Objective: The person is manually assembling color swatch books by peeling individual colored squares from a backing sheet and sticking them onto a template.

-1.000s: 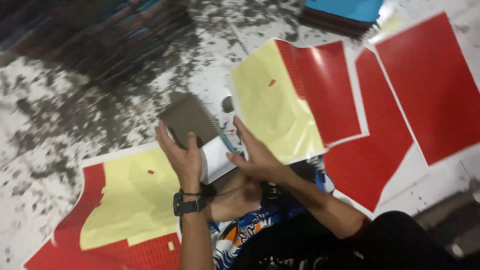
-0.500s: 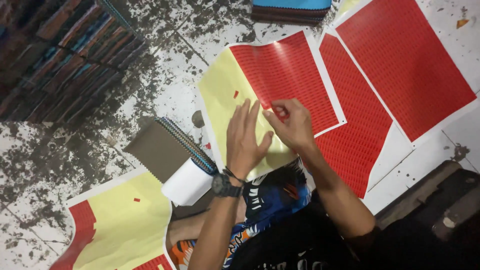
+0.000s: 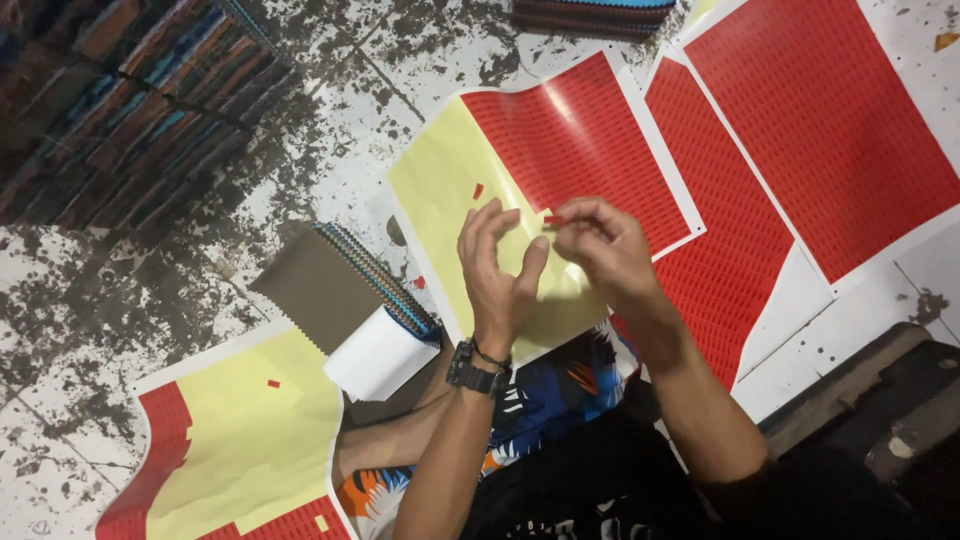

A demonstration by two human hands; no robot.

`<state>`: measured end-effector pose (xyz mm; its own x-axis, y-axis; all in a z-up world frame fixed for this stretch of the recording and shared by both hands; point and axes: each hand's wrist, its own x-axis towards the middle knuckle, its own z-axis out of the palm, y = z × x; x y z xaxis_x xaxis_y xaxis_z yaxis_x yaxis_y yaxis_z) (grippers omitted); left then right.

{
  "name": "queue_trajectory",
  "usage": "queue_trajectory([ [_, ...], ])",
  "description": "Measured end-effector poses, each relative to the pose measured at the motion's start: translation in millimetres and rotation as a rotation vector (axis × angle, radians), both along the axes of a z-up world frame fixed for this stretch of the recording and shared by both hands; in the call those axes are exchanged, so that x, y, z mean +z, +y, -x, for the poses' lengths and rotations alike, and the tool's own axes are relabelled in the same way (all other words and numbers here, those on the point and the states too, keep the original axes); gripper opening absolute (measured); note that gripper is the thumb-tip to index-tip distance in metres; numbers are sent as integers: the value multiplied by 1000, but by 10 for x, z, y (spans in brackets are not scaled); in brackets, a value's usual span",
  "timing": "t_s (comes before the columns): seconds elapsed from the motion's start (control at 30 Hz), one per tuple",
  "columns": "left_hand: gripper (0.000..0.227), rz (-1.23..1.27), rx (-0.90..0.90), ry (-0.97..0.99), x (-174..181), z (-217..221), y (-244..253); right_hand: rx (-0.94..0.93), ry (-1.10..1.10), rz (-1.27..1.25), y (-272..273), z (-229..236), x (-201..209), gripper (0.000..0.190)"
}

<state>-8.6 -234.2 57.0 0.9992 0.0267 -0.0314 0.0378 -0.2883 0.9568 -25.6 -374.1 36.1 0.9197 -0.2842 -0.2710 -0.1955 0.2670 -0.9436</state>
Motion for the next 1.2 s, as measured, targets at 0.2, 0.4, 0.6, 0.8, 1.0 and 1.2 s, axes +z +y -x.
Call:
queue_trajectory([
  [0.2,16,53,121,-107,-37,-26,-108,26,31,213,-124,14,-154,51],
  [0.4,27,-83,-59,-160,-108,-12,-61,123,-93,969,-24,-215,-127,22],
  [0.6,46,-99,-14,-325,-228,26,-129,25,-52,938,46,-166,-131,19],
  [0.8,43,168,97,-253,-77,-33,-53,-46,-199,728,88,-163,-10,16],
  [1.0,44,342,166,-135,76,-44,-104,164,-164,282,47,-43,177,40],
  [1.2,60,156,110,-91,24,-19,-30,94,-20,853,30,-295,56,30],
])
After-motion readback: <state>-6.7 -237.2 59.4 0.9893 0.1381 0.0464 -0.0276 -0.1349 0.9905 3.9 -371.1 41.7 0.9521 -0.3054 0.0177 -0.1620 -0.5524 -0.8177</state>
